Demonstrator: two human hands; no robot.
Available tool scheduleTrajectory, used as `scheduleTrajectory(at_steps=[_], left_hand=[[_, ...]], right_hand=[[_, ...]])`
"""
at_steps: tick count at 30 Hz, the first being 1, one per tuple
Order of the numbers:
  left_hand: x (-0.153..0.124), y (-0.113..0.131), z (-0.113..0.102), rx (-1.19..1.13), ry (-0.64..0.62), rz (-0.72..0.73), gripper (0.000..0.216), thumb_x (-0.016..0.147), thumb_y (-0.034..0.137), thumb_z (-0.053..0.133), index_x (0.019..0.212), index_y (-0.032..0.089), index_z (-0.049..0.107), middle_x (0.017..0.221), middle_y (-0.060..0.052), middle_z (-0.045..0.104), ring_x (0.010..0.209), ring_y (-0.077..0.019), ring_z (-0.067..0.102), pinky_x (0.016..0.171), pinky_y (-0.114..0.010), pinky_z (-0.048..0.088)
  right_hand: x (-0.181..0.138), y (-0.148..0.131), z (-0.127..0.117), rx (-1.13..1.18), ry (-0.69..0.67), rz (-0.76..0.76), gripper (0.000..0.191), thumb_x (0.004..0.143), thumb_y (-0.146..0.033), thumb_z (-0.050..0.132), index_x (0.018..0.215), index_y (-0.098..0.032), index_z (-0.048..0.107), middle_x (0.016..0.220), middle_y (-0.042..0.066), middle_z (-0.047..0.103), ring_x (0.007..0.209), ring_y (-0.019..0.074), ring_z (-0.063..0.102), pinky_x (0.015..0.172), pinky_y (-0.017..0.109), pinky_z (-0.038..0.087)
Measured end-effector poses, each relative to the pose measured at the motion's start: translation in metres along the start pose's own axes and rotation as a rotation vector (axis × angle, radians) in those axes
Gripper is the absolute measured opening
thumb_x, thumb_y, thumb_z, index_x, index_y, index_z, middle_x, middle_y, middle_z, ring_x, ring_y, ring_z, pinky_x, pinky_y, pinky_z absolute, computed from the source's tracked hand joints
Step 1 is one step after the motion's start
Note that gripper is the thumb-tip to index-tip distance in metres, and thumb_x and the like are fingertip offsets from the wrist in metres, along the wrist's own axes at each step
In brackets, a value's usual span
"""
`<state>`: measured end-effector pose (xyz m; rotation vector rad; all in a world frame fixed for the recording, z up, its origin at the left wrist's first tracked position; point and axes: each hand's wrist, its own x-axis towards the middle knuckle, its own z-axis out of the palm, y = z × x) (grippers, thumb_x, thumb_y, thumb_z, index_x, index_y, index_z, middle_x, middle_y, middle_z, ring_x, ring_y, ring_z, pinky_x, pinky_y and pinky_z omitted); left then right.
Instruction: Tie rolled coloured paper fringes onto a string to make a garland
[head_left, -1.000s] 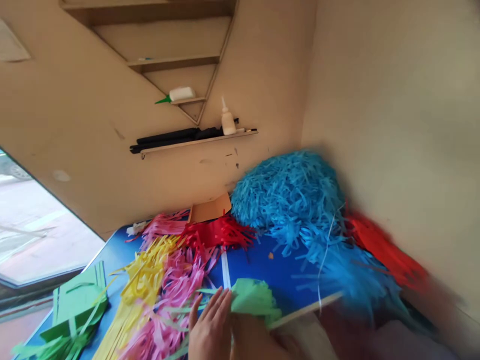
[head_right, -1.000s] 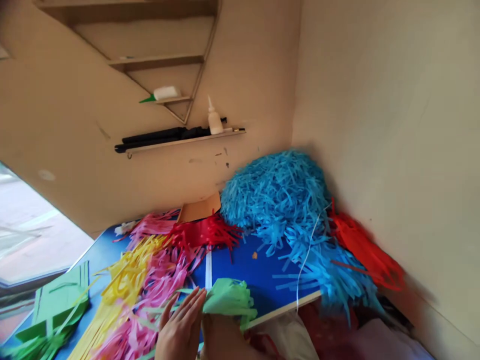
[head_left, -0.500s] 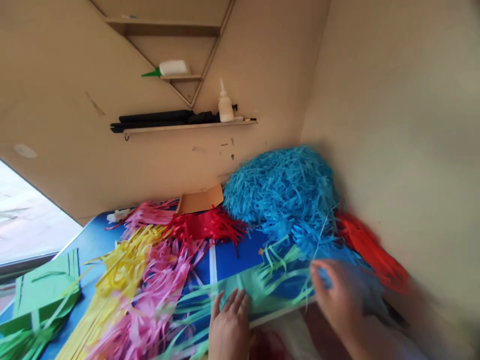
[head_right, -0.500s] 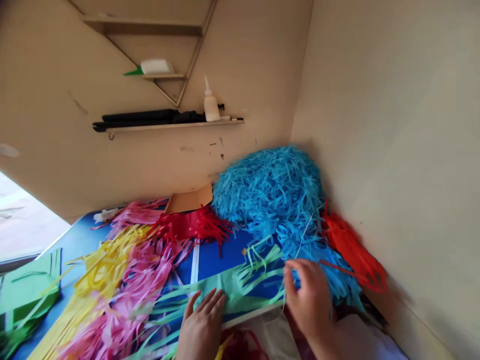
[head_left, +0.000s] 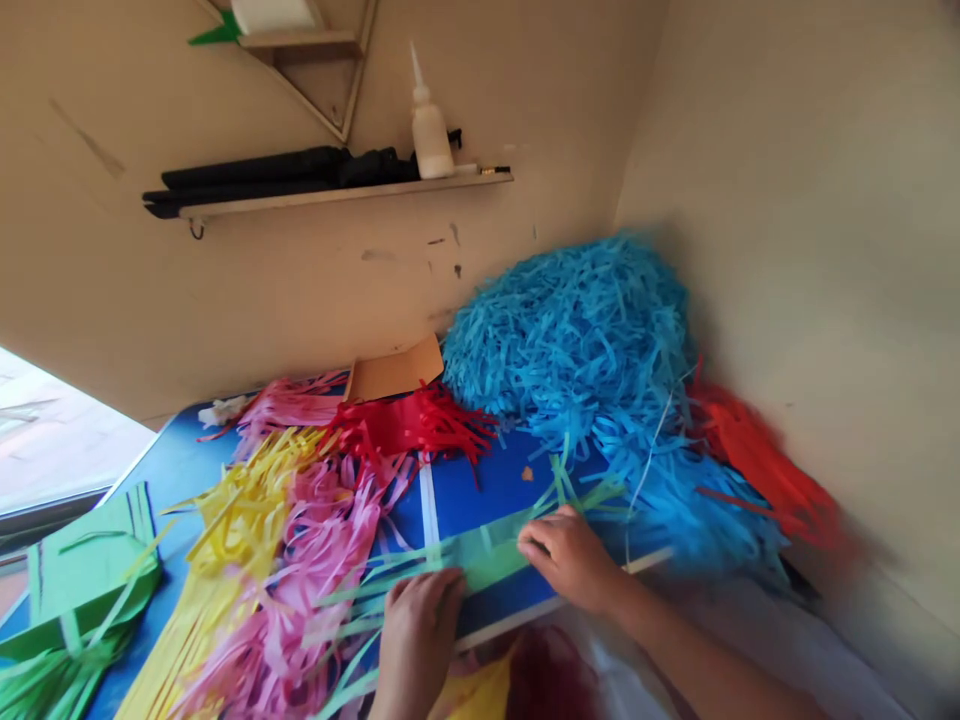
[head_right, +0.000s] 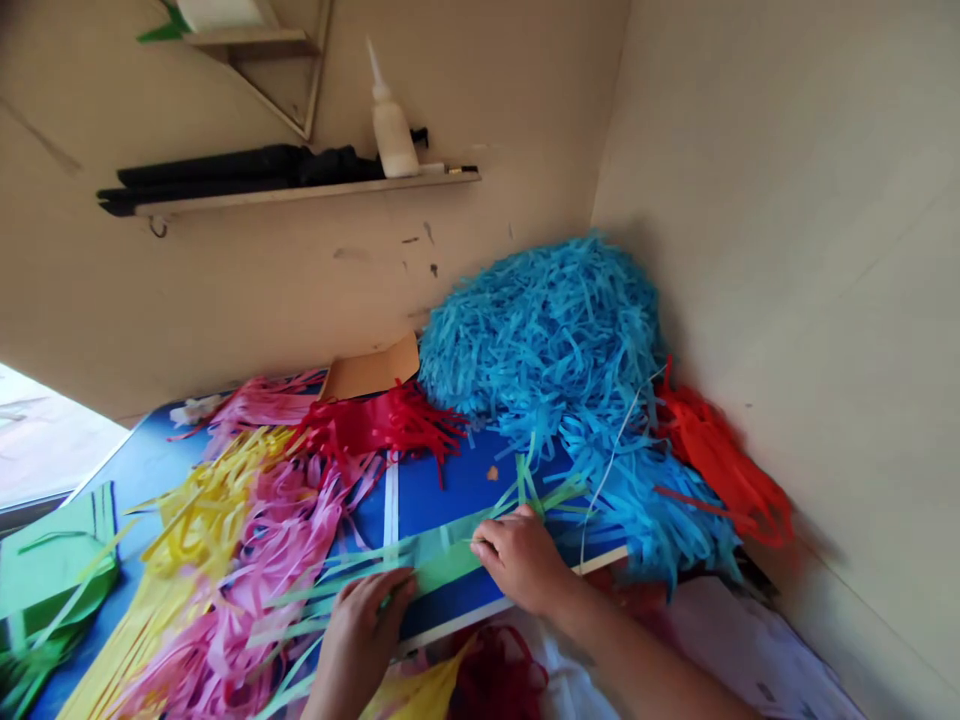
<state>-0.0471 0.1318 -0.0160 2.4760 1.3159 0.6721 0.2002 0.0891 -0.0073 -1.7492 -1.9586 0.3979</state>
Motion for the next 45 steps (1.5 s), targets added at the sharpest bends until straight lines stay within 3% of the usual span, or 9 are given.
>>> scheduleTrajectory(at_steps=[5,14,25,29,31,33,35,38,45], left_hand=[[0.027,0.017,-0.002,0.114,-0.16,-0.259,0.021,0.095,0.03,0.051,0.092,0.024,0.071,0.076,0.0,0.078,0.073,-0.0216,0.072,0.078,-0.034,0.046],[0.044,0.022,-0.004,0.228,-0.336,-0.318,0.02,0.096,0.028,0.049,0.086,0.022,0.065,0.078,-0.003,0.077,0.08,-0.0226,0.073,0.079,-0.033,0.039],[0.045,0.02,-0.003,0.25,-0.339,-0.276,0.025,0.097,0.03,0.045,0.084,0.021,0.065,0.071,-0.003,0.074,0.072,-0.0235,0.071,0.075,-0.035,0.04],[0.044,0.02,-0.002,0.3,-0.142,-0.126,0.016,0.093,0.025,0.052,0.1,0.021,0.066,0.098,-0.008,0.073,0.095,-0.0264,0.066,0.087,-0.041,0.04],[0.046,0.02,-0.003,0.311,-0.135,0.058,0.02,0.092,0.017,0.053,0.103,0.025,0.067,0.11,-0.008,0.07,0.103,-0.0261,0.062,0.094,-0.043,0.038],[0.05,0.021,-0.006,0.292,-0.271,0.23,0.025,0.091,0.011,0.049,0.098,0.026,0.069,0.104,-0.005,0.07,0.099,-0.0238,0.062,0.095,-0.042,0.039],[0.052,0.024,-0.012,0.282,-0.391,0.315,0.026,0.088,0.008,0.048,0.093,0.024,0.069,0.093,-0.004,0.07,0.092,-0.0222,0.062,0.098,-0.044,0.038],[0.052,0.032,-0.021,0.271,-0.422,0.317,0.025,0.079,0.011,0.055,0.098,0.022,0.068,0.095,-0.005,0.069,0.094,-0.0237,0.062,0.111,-0.053,0.026],[0.046,0.03,-0.017,0.326,-0.348,0.258,0.035,0.082,0.003,0.045,0.098,0.022,0.07,0.096,-0.006,0.071,0.094,-0.0231,0.066,0.115,-0.057,0.018]], right_hand=[[0.015,-0.01,0.007,-0.176,0.013,0.148,0.016,0.092,-0.023,0.059,0.078,-0.02,0.066,0.08,0.001,0.072,0.077,0.0161,0.065,0.074,0.029,0.031],[0.023,-0.006,0.01,-0.186,-0.016,0.282,0.011,0.088,-0.026,0.061,0.08,-0.023,0.067,0.082,-0.001,0.073,0.075,0.0163,0.066,0.065,0.028,0.032],[0.025,-0.006,0.009,-0.199,-0.038,0.282,0.008,0.087,-0.026,0.062,0.08,-0.023,0.067,0.082,0.001,0.074,0.072,0.0169,0.065,0.062,0.028,0.032],[0.026,-0.002,0.0,-0.286,-0.004,0.307,0.006,0.088,-0.027,0.064,0.084,-0.022,0.064,0.081,0.002,0.071,0.072,0.0182,0.063,0.067,0.03,0.033],[0.026,-0.001,-0.006,-0.352,0.065,0.258,0.006,0.088,-0.026,0.064,0.091,-0.021,0.063,0.09,0.005,0.07,0.083,0.0226,0.062,0.076,0.034,0.034],[0.023,-0.001,-0.01,-0.383,0.112,0.122,0.006,0.091,-0.02,0.059,0.096,-0.02,0.062,0.102,0.008,0.068,0.096,0.026,0.059,0.085,0.039,0.032],[0.018,-0.004,-0.011,-0.328,0.043,-0.109,0.014,0.091,-0.013,0.052,0.097,-0.02,0.062,0.106,0.008,0.067,0.099,0.0247,0.057,0.09,0.041,0.03],[0.011,-0.011,-0.009,-0.175,-0.14,-0.392,0.025,0.082,-0.015,0.056,0.107,-0.018,0.06,0.108,0.009,0.067,0.097,0.0234,0.056,0.095,0.04,0.029],[0.019,-0.002,-0.003,-0.083,-0.174,-0.302,0.037,0.072,-0.011,0.054,0.109,-0.016,0.06,0.107,0.008,0.068,0.099,0.0232,0.058,0.091,0.039,0.029]])
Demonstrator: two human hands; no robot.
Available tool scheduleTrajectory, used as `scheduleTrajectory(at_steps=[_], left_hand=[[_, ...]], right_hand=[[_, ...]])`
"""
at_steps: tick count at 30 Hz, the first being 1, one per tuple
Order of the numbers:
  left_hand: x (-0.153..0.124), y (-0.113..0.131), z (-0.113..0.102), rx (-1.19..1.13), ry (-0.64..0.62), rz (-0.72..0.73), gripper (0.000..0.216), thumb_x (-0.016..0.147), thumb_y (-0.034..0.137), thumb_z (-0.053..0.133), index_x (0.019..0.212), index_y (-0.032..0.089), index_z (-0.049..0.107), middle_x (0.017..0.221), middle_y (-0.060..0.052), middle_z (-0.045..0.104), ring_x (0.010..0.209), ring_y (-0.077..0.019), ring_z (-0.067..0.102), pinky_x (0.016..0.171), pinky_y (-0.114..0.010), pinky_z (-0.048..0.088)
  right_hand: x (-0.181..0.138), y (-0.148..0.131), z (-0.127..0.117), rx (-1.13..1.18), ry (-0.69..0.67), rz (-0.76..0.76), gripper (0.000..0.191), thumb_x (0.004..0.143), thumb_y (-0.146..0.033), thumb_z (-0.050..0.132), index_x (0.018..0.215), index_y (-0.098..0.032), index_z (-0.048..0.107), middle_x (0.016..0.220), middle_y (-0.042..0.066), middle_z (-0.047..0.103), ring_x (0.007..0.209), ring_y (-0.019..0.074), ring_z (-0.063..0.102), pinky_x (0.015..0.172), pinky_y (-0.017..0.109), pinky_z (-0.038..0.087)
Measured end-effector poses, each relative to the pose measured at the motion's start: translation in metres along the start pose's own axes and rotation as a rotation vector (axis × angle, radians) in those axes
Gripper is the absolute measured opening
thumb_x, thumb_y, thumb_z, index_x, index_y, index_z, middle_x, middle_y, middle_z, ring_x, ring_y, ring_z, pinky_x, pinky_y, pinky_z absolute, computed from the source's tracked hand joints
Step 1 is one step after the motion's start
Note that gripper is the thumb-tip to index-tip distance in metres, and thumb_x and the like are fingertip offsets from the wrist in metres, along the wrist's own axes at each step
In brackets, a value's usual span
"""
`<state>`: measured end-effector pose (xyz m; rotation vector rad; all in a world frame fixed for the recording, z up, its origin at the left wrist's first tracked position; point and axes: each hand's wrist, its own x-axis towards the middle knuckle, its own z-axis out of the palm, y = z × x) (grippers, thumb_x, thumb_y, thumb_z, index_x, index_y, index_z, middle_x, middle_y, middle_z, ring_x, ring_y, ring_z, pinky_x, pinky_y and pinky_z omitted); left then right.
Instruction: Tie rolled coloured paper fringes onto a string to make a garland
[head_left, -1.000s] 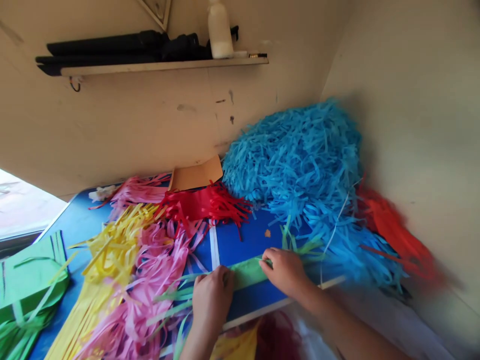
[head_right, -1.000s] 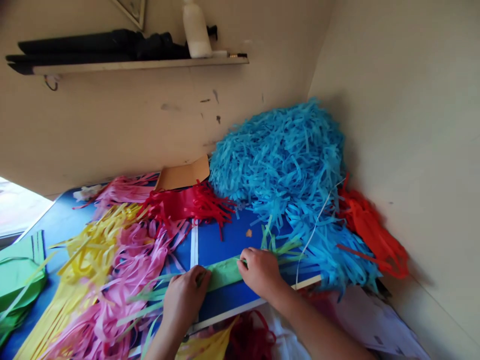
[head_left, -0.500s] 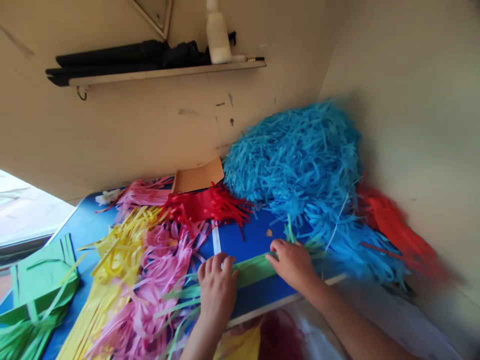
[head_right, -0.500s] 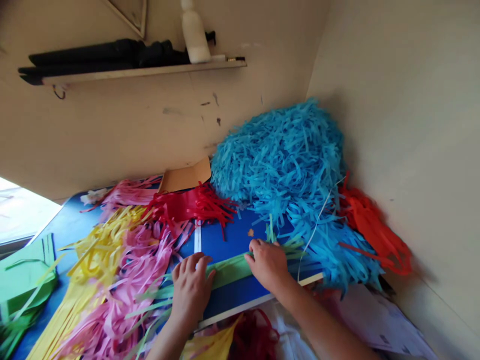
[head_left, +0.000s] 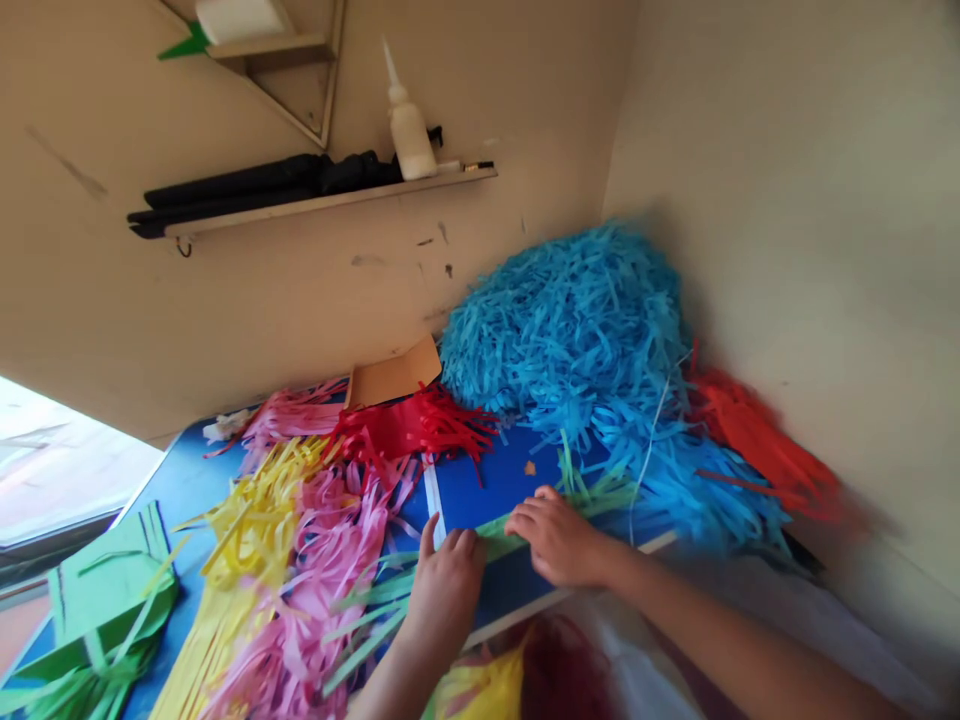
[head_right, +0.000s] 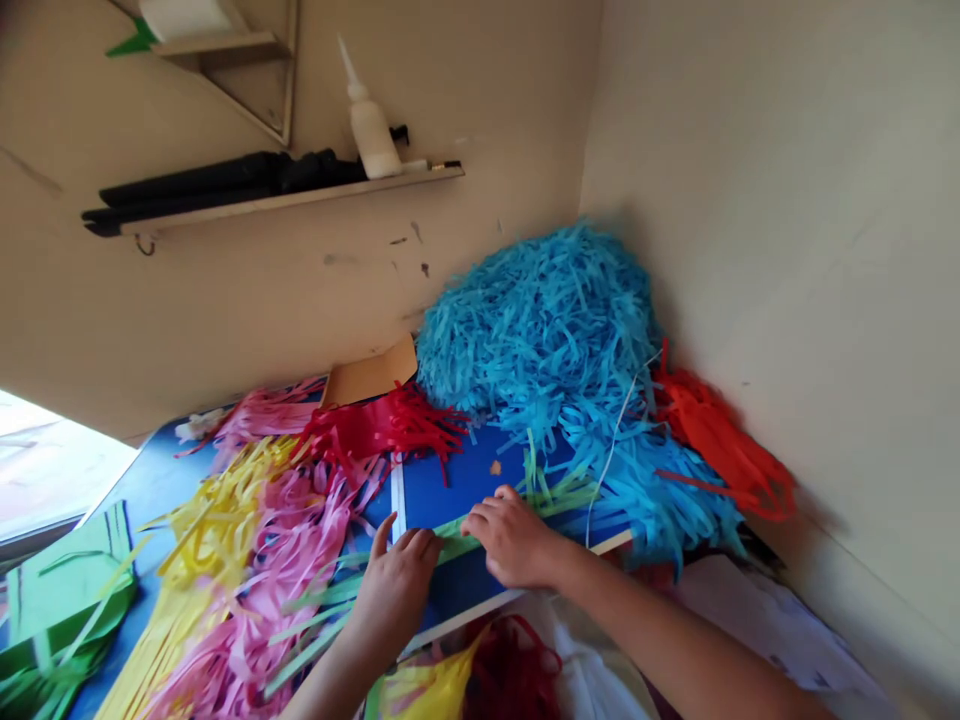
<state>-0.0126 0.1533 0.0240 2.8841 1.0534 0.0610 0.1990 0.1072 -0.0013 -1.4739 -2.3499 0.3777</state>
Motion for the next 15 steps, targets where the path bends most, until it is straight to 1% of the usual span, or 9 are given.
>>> scheduleTrajectory(at_steps=[3,6,8,10,11,13,15], left_hand=[[-0.001,-0.008,0.004,-0.08,0.072,-0.048,0.038,0.081,0.001,0.046,0.097,0.025,0.071,0.095,-0.003,0.073,0.093,-0.0217,0.068,0.116,-0.056,0.017],[-0.004,-0.013,0.003,-0.159,0.131,-0.085,0.036,0.076,0.003,0.052,0.094,0.027,0.072,0.097,-0.001,0.075,0.096,-0.0224,0.068,0.117,-0.057,0.014],[-0.006,-0.016,0.004,-0.174,0.166,-0.108,0.027,0.079,0.01,0.057,0.092,0.029,0.073,0.096,0.0,0.075,0.098,-0.0238,0.067,0.116,-0.059,0.014],[-0.007,-0.018,0.007,-0.184,0.184,-0.129,0.018,0.086,0.021,0.058,0.089,0.029,0.073,0.095,0.0,0.075,0.099,-0.025,0.067,0.112,-0.061,0.018],[-0.007,-0.02,0.008,-0.191,0.186,-0.137,0.018,0.089,0.025,0.057,0.087,0.029,0.074,0.095,-0.001,0.075,0.099,-0.0253,0.067,0.11,-0.061,0.02],[-0.005,-0.022,0.01,-0.198,0.193,-0.161,0.023,0.093,0.031,0.053,0.084,0.028,0.074,0.094,-0.002,0.076,0.1,-0.0256,0.067,0.106,-0.058,0.027],[-0.003,-0.023,0.01,-0.192,0.199,-0.186,0.028,0.094,0.034,0.051,0.079,0.026,0.074,0.09,-0.003,0.076,0.096,-0.0245,0.066,0.102,-0.052,0.033]], right_hand=[[0.001,0.01,0.001,0.026,0.046,0.041,0.037,0.068,-0.008,0.055,0.103,-0.017,0.063,0.102,0.006,0.068,0.096,0.0219,0.059,0.087,0.037,0.031],[0.0,0.017,-0.001,0.032,0.09,0.072,0.022,0.074,-0.011,0.059,0.092,-0.019,0.068,0.098,0.004,0.069,0.092,0.0205,0.06,0.084,0.036,0.031],[-0.001,0.02,-0.006,0.055,0.092,0.105,0.01,0.08,-0.016,0.064,0.086,-0.021,0.071,0.096,0.002,0.07,0.091,0.0186,0.061,0.084,0.035,0.032],[0.0,0.022,-0.011,0.079,0.08,0.15,0.003,0.083,-0.023,0.07,0.083,-0.022,0.073,0.094,0.0,0.071,0.09,0.0166,0.062,0.084,0.033,0.033],[0.001,0.023,-0.012,0.085,0.075,0.172,0.004,0.083,-0.026,0.072,0.082,-0.023,0.074,0.094,-0.001,0.071,0.091,0.0158,0.062,0.084,0.032,0.033],[0.003,0.024,-0.014,0.081,0.073,0.212,0.006,0.083,-0.029,0.074,0.081,-0.024,0.075,0.093,-0.002,0.071,0.091,0.0151,0.062,0.083,0.031,0.034],[0.006,0.024,-0.013,0.062,0.079,0.261,0.01,0.085,-0.03,0.072,0.079,-0.022,0.074,0.09,0.0,0.07,0.089,0.0158,0.062,0.08,0.031,0.034]])
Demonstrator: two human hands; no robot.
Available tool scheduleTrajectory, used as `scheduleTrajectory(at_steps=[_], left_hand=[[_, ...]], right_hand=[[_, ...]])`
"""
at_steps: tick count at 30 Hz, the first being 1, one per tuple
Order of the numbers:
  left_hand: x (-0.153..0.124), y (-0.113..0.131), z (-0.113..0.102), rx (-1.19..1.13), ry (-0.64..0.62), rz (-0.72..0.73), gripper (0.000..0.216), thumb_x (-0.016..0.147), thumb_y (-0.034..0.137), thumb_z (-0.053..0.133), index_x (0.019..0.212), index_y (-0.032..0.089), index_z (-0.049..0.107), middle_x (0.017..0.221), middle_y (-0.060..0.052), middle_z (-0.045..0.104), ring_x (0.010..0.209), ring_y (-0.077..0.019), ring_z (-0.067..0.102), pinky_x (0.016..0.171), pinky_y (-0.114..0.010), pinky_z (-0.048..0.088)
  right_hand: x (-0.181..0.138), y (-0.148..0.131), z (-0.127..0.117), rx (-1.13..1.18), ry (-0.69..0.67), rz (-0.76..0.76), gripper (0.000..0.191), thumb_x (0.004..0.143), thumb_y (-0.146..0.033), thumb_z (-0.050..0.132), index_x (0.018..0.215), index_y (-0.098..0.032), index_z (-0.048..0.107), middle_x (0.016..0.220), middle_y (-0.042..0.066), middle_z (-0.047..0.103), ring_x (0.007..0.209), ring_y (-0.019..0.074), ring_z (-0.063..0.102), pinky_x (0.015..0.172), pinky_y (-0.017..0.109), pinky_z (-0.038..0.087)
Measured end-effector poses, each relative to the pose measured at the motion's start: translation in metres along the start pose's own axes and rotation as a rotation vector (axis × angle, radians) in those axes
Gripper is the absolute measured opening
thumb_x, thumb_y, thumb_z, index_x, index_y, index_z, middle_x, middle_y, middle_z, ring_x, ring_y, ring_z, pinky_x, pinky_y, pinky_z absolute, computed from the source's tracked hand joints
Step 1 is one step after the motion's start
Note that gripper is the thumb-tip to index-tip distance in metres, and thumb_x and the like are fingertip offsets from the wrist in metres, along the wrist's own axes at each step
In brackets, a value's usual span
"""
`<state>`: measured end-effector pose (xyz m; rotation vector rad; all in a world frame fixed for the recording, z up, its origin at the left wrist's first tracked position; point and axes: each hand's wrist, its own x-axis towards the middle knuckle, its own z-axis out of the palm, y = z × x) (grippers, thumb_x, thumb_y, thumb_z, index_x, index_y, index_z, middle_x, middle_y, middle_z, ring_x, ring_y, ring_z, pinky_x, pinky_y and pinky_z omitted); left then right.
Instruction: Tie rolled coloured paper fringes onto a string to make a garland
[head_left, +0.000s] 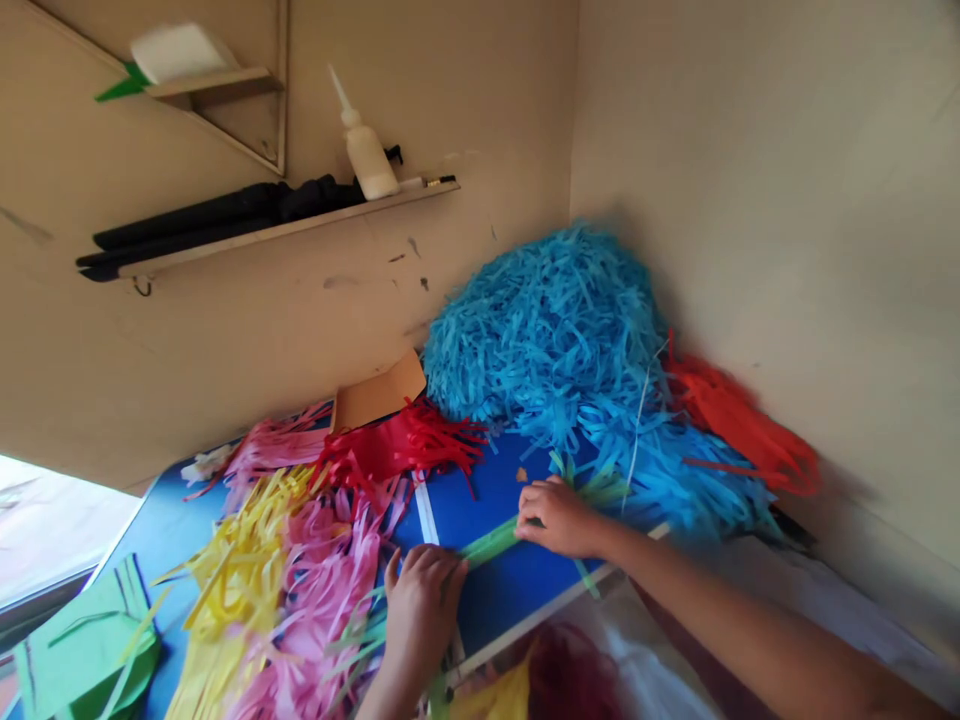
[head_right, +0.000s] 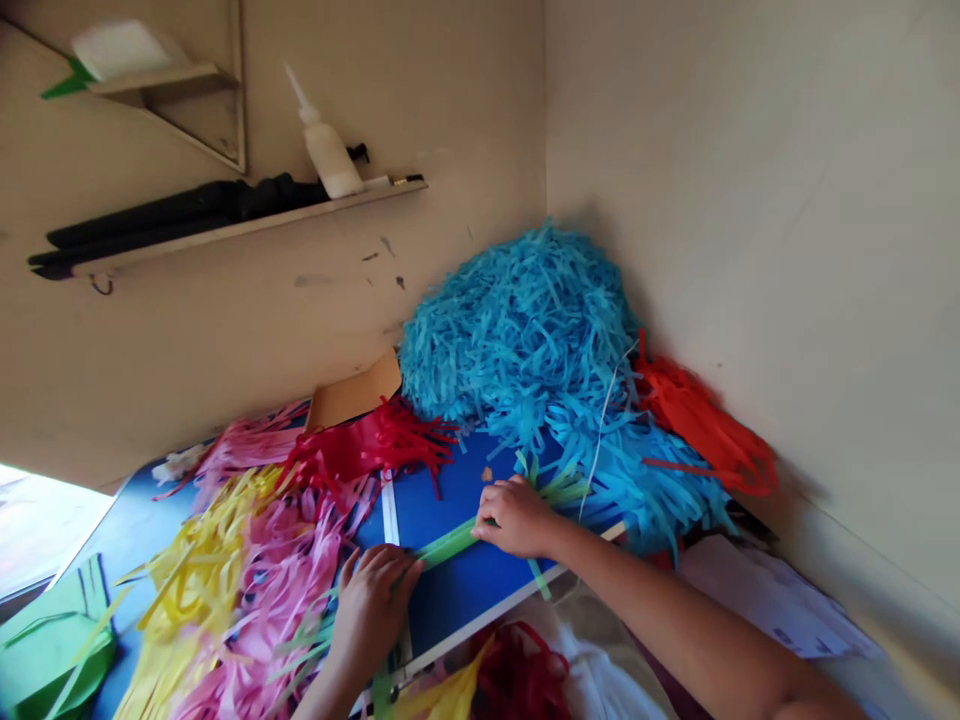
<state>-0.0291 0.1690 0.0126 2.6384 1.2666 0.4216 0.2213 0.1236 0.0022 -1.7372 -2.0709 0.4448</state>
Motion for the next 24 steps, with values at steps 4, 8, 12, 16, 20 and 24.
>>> scheduleTrajectory(at_steps=[4,8,12,16,20,24], left_hand=[[0.008,0.003,-0.003,0.081,-0.052,-0.066,0.035,0.095,0.034,0.048,0.074,0.024,0.074,0.081,-0.004,0.075,0.088,-0.0229,0.064,0.09,-0.043,0.039],[0.016,0.003,-0.004,0.128,-0.137,-0.09,0.036,0.094,0.038,0.05,0.07,0.024,0.073,0.078,-0.003,0.075,0.086,-0.0237,0.064,0.08,-0.038,0.038],[0.018,0.0,-0.001,0.137,-0.156,-0.096,0.033,0.092,0.039,0.053,0.069,0.024,0.071,0.078,-0.003,0.075,0.087,-0.0248,0.064,0.078,-0.037,0.036],[0.013,-0.005,0.0,0.152,-0.126,-0.102,0.022,0.092,0.034,0.055,0.08,0.021,0.068,0.079,-0.003,0.072,0.085,-0.0237,0.064,0.08,-0.038,0.036],[0.009,-0.01,-0.002,0.167,-0.028,-0.04,0.012,0.091,0.03,0.058,0.093,0.022,0.067,0.093,-0.005,0.072,0.094,-0.0249,0.063,0.089,-0.042,0.037],[0.009,-0.007,-0.007,0.195,-0.024,0.244,0.021,0.088,0.014,0.058,0.094,0.03,0.071,0.101,-0.002,0.072,0.101,-0.0244,0.06,0.095,-0.043,0.035]], right_hand=[[0.007,-0.004,0.005,-0.058,0.01,0.093,0.017,0.085,-0.027,0.069,0.071,-0.018,0.07,0.085,0.003,0.069,0.088,0.0187,0.061,0.077,0.031,0.034],[0.012,-0.007,0.008,-0.094,-0.008,0.132,0.016,0.083,-0.026,0.067,0.07,-0.018,0.069,0.086,0.004,0.069,0.086,0.0189,0.061,0.075,0.031,0.034],[0.014,-0.005,0.009,-0.117,-0.02,0.154,0.015,0.083,-0.028,0.069,0.071,-0.019,0.07,0.085,0.004,0.069,0.087,0.0195,0.062,0.074,0.031,0.034],[0.013,-0.004,0.007,-0.14,-0.013,0.169,0.017,0.083,-0.031,0.071,0.071,-0.018,0.069,0.084,0.004,0.069,0.086,0.0201,0.063,0.073,0.031,0.035],[0.01,-0.009,-0.001,-0.181,0.055,0.189,0.013,0.083,-0.03,0.073,0.086,-0.018,0.068,0.093,0.005,0.069,0.09,0.0228,0.061,0.078,0.034,0.035],[0.004,-0.019,-0.007,-0.28,0.116,0.001,0.008,0.09,-0.018,0.059,0.095,-0.019,0.065,0.103,0.009,0.067,0.104,0.026,0.055,0.092,0.043,0.029]])
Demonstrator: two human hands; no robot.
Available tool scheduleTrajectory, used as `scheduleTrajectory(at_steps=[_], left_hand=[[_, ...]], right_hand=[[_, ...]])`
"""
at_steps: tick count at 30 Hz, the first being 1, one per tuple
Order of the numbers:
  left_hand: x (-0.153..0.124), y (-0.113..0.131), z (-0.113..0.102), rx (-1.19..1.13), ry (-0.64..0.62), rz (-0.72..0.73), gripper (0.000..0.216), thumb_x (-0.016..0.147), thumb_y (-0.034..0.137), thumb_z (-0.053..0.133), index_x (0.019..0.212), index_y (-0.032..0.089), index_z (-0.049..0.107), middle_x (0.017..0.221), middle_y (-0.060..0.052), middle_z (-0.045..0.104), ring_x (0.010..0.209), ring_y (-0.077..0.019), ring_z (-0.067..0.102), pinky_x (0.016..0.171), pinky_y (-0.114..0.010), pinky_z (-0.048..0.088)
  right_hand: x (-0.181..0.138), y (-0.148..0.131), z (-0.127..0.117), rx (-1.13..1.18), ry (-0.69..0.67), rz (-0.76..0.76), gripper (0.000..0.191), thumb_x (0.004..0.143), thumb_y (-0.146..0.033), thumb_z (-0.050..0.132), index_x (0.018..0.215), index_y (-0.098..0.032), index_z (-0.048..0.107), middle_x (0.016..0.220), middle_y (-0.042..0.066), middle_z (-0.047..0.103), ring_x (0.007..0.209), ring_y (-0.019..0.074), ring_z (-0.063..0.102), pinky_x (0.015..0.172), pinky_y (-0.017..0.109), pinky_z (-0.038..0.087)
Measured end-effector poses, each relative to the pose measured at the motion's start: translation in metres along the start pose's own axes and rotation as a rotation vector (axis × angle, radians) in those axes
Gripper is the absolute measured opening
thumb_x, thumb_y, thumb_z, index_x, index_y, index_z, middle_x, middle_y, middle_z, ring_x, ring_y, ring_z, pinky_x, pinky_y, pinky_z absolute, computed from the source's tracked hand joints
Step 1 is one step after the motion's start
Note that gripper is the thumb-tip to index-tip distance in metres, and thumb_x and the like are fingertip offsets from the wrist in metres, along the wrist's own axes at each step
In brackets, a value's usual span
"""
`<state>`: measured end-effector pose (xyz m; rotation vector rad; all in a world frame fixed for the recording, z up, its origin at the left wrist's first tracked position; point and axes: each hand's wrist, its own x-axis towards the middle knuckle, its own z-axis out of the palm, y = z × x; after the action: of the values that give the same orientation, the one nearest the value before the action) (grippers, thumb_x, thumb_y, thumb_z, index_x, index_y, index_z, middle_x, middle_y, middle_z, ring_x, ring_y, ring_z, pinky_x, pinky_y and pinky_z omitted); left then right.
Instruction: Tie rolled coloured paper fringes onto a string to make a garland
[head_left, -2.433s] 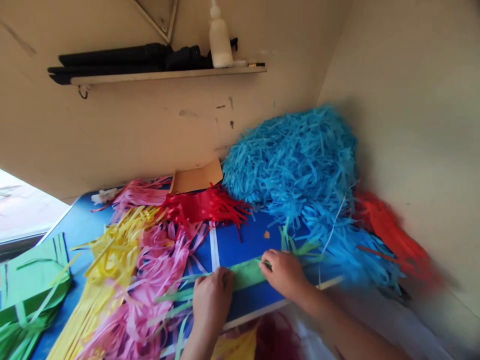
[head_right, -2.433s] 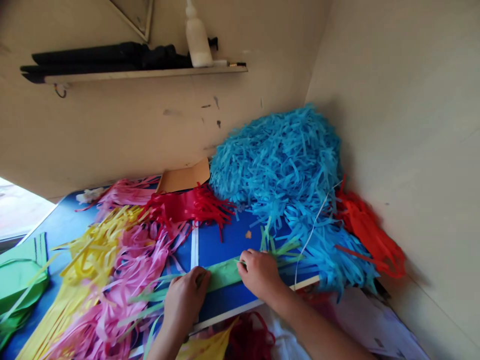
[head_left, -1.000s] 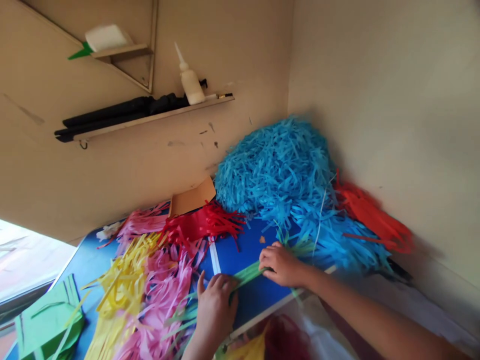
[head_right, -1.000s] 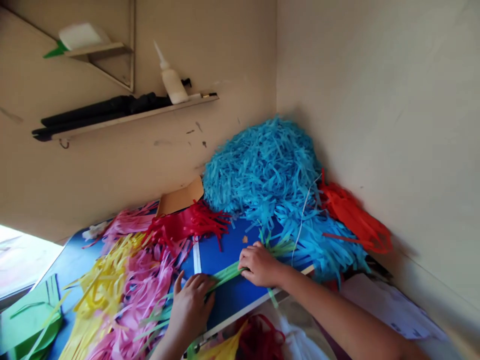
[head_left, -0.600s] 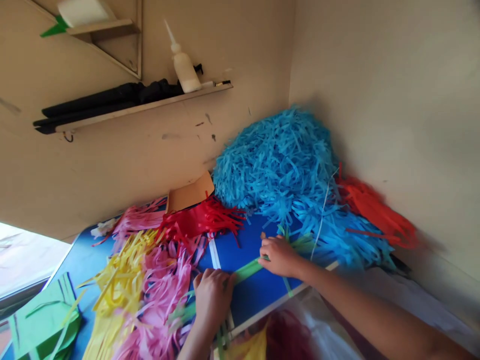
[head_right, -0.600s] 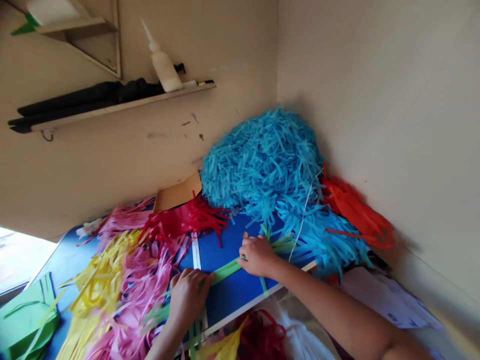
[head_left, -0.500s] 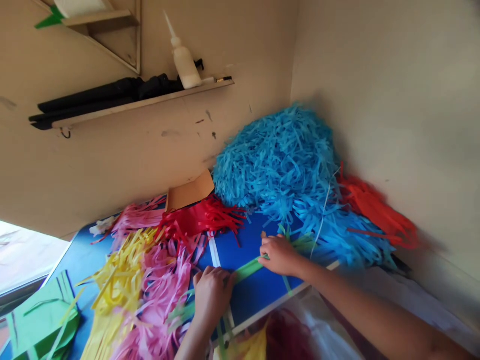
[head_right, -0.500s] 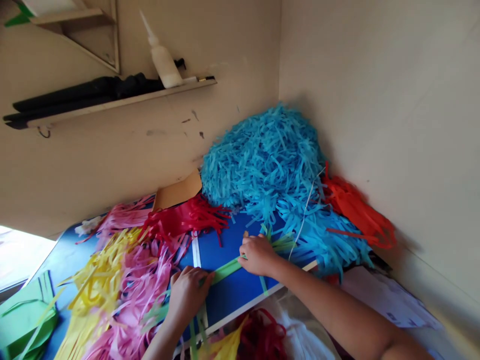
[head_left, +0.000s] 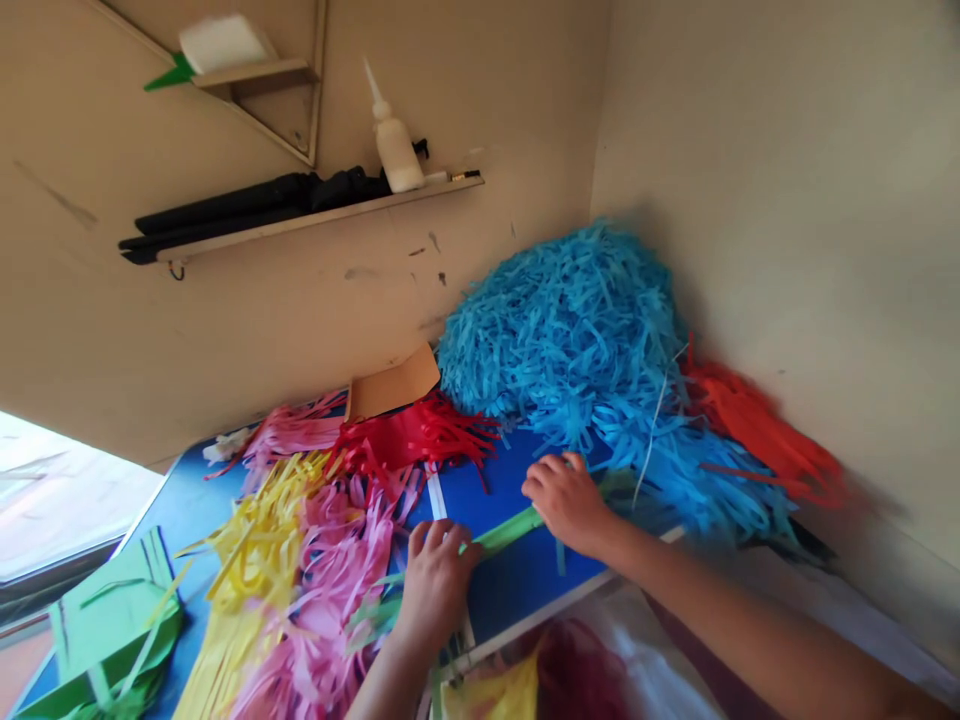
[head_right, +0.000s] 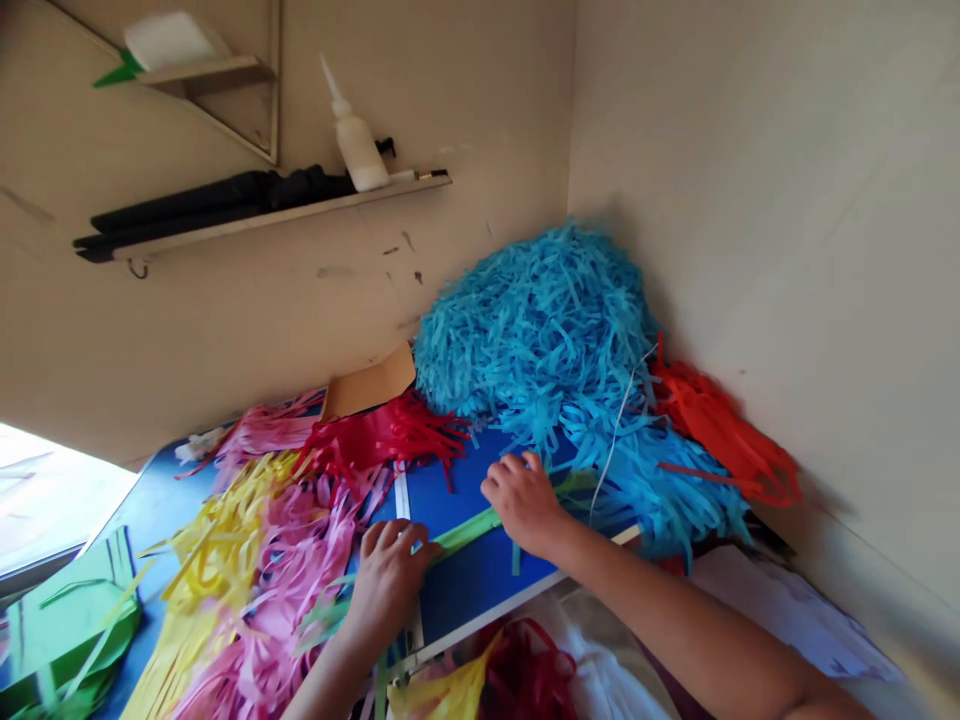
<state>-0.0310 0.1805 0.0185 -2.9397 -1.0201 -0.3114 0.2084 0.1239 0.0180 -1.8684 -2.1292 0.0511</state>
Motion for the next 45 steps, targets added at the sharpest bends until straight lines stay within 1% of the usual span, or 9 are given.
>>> scheduleTrajectory(at_steps=[3,7,15,19,22,26,30,34,45], left_hand=[[0.002,0.006,-0.004,-0.008,-0.043,0.087,0.023,0.083,0.007,0.059,0.087,0.026,0.071,0.092,-0.001,0.073,0.098,-0.024,0.06,0.097,-0.045,0.034],[0.004,0.013,-0.005,-0.042,0.019,0.064,0.01,0.079,0.021,0.065,0.088,0.021,0.071,0.088,-0.004,0.072,0.099,-0.0273,0.06,0.105,-0.052,0.028],[0.009,0.009,0.006,-0.019,0.047,-0.014,0.015,0.077,0.012,0.061,0.085,0.021,0.07,0.083,-0.003,0.07,0.093,-0.0266,0.063,0.104,-0.055,0.029],[0.004,0.005,0.009,0.008,0.074,0.001,0.019,0.087,0.014,0.056,0.081,0.024,0.07,0.078,-0.002,0.071,0.086,-0.0241,0.064,0.101,-0.054,0.032],[-0.007,-0.007,0.012,-0.01,0.101,0.025,0.024,0.087,0.01,0.055,0.084,0.028,0.072,0.085,0.0,0.074,0.089,-0.0226,0.066,0.102,-0.052,0.029],[-0.021,-0.027,0.022,-0.109,0.127,0.033,0.02,0.09,0.022,0.058,0.091,0.034,0.075,0.093,0.002,0.076,0.088,-0.0203,0.067,0.092,-0.043,0.039],[-0.023,-0.033,0.03,-0.218,0.092,-0.092,0.017,0.091,0.035,0.06,0.086,0.031,0.076,0.093,0.0,0.076,0.09,-0.0224,0.066,0.084,-0.04,0.044],[-0.015,-0.025,0.025,-0.246,0.023,-0.209,0.021,0.09,0.042,0.06,0.084,0.03,0.076,0.093,0.0,0.076,0.092,-0.0244,0.065,0.085,-0.042,0.042],[0.022,-0.008,-0.002,-0.097,-0.242,-0.326,0.021,0.087,0.029,0.057,0.075,0.025,0.073,0.085,-0.001,0.075,0.093,-0.0231,0.065,0.083,-0.039,0.036]], right_hand=[[-0.003,-0.004,0.004,0.002,-0.034,-0.345,0.009,0.09,-0.022,0.057,0.089,-0.019,0.066,0.095,0.005,0.069,0.098,0.0232,0.055,0.098,0.047,0.024],[0.006,-0.002,0.017,-0.025,-0.101,-0.471,0.013,0.087,-0.024,0.057,0.084,-0.017,0.068,0.088,0.006,0.07,0.083,0.0197,0.056,0.099,0.05,0.02],[0.027,-0.007,0.016,0.09,-0.169,-0.261,0.012,0.08,-0.02,0.059,0.082,-0.021,0.072,0.083,0.002,0.071,0.081,0.0181,0.058,0.086,0.039,0.029],[0.019,-0.008,0.017,0.045,-0.043,-0.356,0.02,0.083,-0.034,0.064,0.095,-0.019,0.069,0.094,0.007,0.07,0.094,0.0241,0.055,0.089,0.044,0.027],[0.013,0.004,0.024,0.056,-0.02,-0.423,0.013,0.09,-0.029,0.06,0.092,-0.021,0.07,0.093,0.005,0.07,0.094,0.0225,0.053,0.088,0.043,0.026],[0.009,0.029,0.031,0.239,-0.02,-0.289,0.007,0.086,-0.031,0.072,0.081,-0.026,0.075,0.088,-0.001,0.072,0.094,0.0193,0.054,0.086,0.039,0.027],[0.01,0.039,0.031,0.289,-0.016,-0.17,0.013,0.074,-0.033,0.084,0.072,-0.024,0.075,0.086,0.0,0.072,0.09,0.0184,0.057,0.081,0.034,0.03],[0.009,0.036,0.026,0.315,-0.03,-0.095,0.013,0.076,-0.032,0.082,0.071,-0.023,0.075,0.088,0.0,0.072,0.087,0.017,0.058,0.079,0.033,0.032],[0.021,0.025,0.017,0.255,-0.167,0.09,0.01,0.073,-0.026,0.077,0.066,-0.021,0.072,0.087,0.001,0.071,0.089,0.0207,0.058,0.079,0.033,0.034]])
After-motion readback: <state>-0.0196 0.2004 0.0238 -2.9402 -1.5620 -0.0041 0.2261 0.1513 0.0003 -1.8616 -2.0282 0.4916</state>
